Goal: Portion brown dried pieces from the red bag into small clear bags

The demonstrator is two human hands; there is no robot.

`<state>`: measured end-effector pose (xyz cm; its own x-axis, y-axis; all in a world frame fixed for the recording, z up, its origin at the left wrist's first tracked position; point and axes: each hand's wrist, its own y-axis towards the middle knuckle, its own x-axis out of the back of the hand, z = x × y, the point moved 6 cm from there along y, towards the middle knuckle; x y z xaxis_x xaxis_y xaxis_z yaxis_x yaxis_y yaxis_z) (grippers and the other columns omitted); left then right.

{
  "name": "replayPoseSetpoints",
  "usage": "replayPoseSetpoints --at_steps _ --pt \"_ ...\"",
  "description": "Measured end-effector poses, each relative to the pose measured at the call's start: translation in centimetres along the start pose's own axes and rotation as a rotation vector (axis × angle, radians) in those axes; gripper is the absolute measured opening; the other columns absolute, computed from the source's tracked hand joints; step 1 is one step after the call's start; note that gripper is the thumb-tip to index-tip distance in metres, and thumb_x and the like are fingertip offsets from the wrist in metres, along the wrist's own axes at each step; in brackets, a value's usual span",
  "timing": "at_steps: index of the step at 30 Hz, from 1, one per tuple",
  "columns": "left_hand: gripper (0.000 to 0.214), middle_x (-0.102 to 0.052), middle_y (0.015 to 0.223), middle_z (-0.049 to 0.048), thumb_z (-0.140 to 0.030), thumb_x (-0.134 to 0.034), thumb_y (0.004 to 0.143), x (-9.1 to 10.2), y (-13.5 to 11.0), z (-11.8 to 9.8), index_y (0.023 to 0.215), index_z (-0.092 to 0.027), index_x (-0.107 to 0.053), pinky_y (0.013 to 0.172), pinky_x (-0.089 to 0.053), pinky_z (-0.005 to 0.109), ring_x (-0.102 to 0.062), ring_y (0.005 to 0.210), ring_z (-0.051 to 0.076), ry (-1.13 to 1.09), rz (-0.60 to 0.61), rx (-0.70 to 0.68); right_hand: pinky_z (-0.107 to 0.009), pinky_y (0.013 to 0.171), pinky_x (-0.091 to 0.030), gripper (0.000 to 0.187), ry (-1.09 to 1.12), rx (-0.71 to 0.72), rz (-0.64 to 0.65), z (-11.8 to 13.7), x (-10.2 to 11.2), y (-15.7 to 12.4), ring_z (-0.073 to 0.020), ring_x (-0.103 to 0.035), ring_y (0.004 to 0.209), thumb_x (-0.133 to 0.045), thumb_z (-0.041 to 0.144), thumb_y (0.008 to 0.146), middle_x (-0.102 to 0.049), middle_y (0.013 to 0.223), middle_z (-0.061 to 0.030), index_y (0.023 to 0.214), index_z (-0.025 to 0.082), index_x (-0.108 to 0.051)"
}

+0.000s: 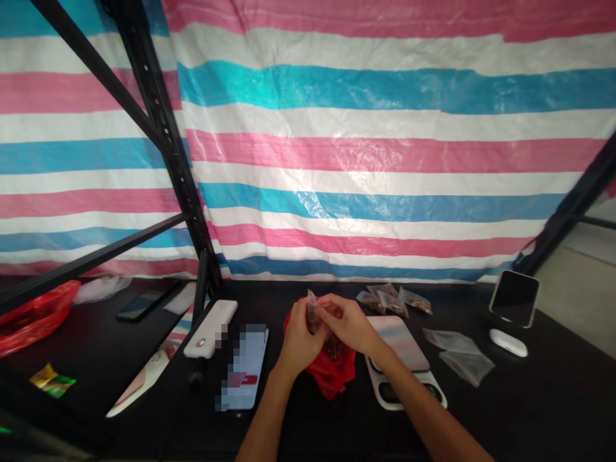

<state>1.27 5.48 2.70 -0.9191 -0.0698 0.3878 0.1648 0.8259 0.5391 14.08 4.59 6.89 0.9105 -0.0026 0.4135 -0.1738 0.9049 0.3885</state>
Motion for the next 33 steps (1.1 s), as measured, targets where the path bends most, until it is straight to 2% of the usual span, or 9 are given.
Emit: replayPoseSetpoints --at_steps 3,5,8,10,16,20,22,27,33 --pt "0.024 -0.063 0.097 0.0041 -0.020 -0.059 0.085 0.8 0.1 1.4 0.108 -0.022 -0.057 0.081 -0.052 0.031 -0.063 0.092 0.020 0.068 -0.094 0.074 -0.034 0.090 -0.050 0.018 -0.100 0.096 0.186 0.4 -0.6 0.4 -0.0203 -0.068 0.095 -0.061 0.028 0.090 -0.076 0.103 -0.0030 0.102 0.024 -0.074" --pt "0.017 -0.062 0.095 0.0046 -0.018 -0.056 0.085 1.5 0.1 2.1 0.102 -0.022 -0.056 0.084 -0.049 0.033 -0.062 0.093 0.021 0.132 -0.169 0.125 -0.036 0.098 -0.046 0.024 -0.202 0.144 0.263 0.3 -0.3 0.2 -0.0211 -0.064 0.104 -0.061 0.018 0.087 -0.075 0.111 -0.0031 0.107 0.025 -0.072" --pt "0.009 -0.059 0.092 0.0053 -0.017 -0.051 0.088 2.6 0.0 2.7 0.096 -0.023 -0.052 0.085 -0.047 0.035 -0.060 0.092 0.023 0.225 -0.270 0.224 -0.039 0.100 -0.042 0.038 -0.387 0.109 0.366 -0.9 -0.3 -0.4 -0.0232 -0.059 0.108 -0.065 0.006 0.076 -0.073 0.111 -0.0018 0.108 0.026 -0.071" --pt "0.009 -0.057 0.089 0.0045 -0.017 -0.051 0.088 2.9 0.0 2.9 0.094 -0.023 -0.049 0.083 -0.045 0.035 -0.059 0.089 0.023 0.277 -0.285 0.284 -0.041 0.097 -0.040 0.037 -0.516 0.055 0.414 -1.9 -0.5 -0.9 -0.0241 -0.058 0.106 -0.066 0.005 0.075 -0.074 0.107 -0.0013 0.105 0.027 -0.071" --pt "0.025 -0.056 0.085 0.0044 -0.014 -0.063 0.075 2.1 -0.1 3.6 0.077 -0.025 -0.041 0.082 -0.041 0.035 -0.059 0.092 0.027 0.353 -0.122 0.381 -0.039 0.091 -0.037 0.032 -0.709 0.005 0.304 -3.2 -0.2 -1.0 -0.0244 -0.055 0.105 -0.064 0.005 0.079 -0.071 0.111 -0.0063 0.106 0.022 -0.070" --pt "0.026 -0.054 0.066 -0.0027 -0.013 -0.064 0.074 0.8 -0.5 4.5 0.075 -0.026 -0.042 0.066 -0.038 0.029 -0.058 0.069 0.021 0.266 0.037 0.445 -0.041 0.094 -0.037 0.030 -0.701 -0.020 0.261 -3.8 -0.3 -0.8 -0.0258 -0.056 0.106 -0.062 0.004 0.080 -0.071 0.111 -0.0096 0.105 0.019 -0.070" --pt "0.022 -0.056 0.065 -0.0044 -0.013 -0.062 0.075 0.2 -0.6 4.8 0.076 -0.026 -0.044 0.063 -0.038 0.026 -0.058 0.064 0.017 0.190 0.084 0.459 -0.039 0.094 -0.039 0.030 -0.668 -0.022 0.266 -4.1 -0.8 -0.8 -0.0247 -0.060 0.104 -0.062 0.005 0.081 -0.072 0.110 -0.0085 0.105 0.019 -0.071" --pt "0.013 -0.064 0.076 -0.0030 -0.012 -0.057 0.078 -0.3 -0.1 5.2 0.083 -0.023 -0.051 0.067 -0.045 0.024 -0.063 0.071 0.014 -0.010 0.063 0.461 -0.032 0.091 -0.046 0.034 -0.547 -0.038 0.254 -4.6 -2.0 -0.8 -0.0214 -0.067 0.099 -0.062 0.004 0.079 -0.074 0.110 -0.0060 0.106 0.022 -0.072" --pt "0.012 -0.056 0.068 -0.0056 -0.023 -0.063 0.077 -0.2 0.3 4.8 0.078 -0.021 -0.052 0.063 -0.045 0.024 -0.056 0.063 0.012 -0.145 0.028 0.407 -0.032 0.086 -0.051 0.029 -0.419 -0.099 0.126 -4.9 -1.3 -0.8 -0.0228 -0.071 0.095 -0.061 0.009 0.080 -0.077 0.103 -0.0056 0.102 0.024 -0.073"
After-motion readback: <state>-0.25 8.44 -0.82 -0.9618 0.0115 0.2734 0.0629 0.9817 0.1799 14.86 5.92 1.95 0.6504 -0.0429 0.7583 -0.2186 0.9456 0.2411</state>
